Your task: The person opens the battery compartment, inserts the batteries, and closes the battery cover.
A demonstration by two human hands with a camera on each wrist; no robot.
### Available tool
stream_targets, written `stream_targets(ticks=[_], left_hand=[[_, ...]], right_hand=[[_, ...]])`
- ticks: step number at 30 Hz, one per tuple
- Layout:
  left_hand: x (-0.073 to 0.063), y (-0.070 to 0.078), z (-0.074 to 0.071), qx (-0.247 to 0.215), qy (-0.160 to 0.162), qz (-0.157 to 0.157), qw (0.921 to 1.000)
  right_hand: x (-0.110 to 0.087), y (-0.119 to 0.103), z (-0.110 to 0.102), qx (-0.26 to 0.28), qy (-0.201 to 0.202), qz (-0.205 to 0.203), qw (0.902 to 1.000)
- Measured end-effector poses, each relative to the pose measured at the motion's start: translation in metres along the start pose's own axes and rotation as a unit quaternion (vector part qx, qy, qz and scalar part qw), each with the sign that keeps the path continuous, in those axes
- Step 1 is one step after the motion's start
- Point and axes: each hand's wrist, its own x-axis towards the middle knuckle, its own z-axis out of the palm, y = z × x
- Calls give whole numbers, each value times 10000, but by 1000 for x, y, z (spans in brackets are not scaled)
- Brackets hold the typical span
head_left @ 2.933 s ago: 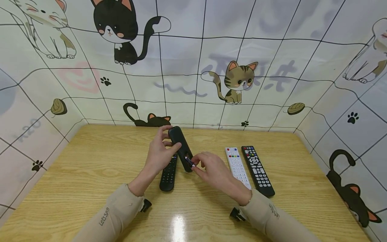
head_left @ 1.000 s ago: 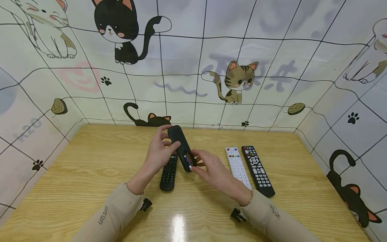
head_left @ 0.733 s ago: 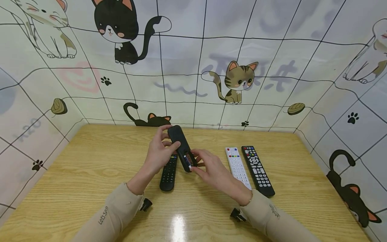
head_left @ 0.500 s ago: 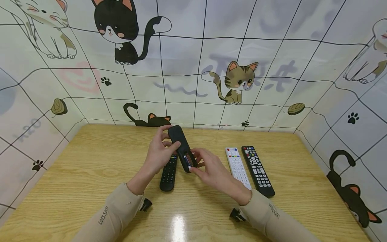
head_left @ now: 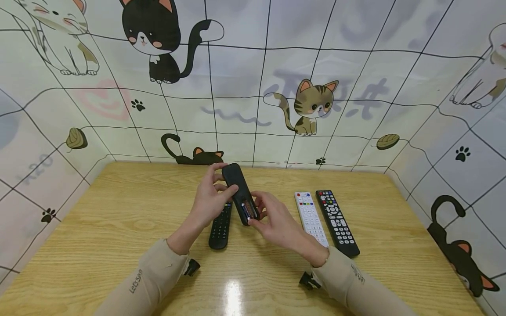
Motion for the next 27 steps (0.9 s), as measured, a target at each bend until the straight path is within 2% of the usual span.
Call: stream_targets(ticks=[5,14,27], left_hand=[[-1,0,1,38,-24,64,10000],[-3,1,3,249,-41,143,9996],[-5,-1,2,158,-68,175,9997]], right_hand=[[0,2,0,21,-31,32,10000],[1,1,-1,340,11,391,9987],[3,4,0,511,-14,529,9973]])
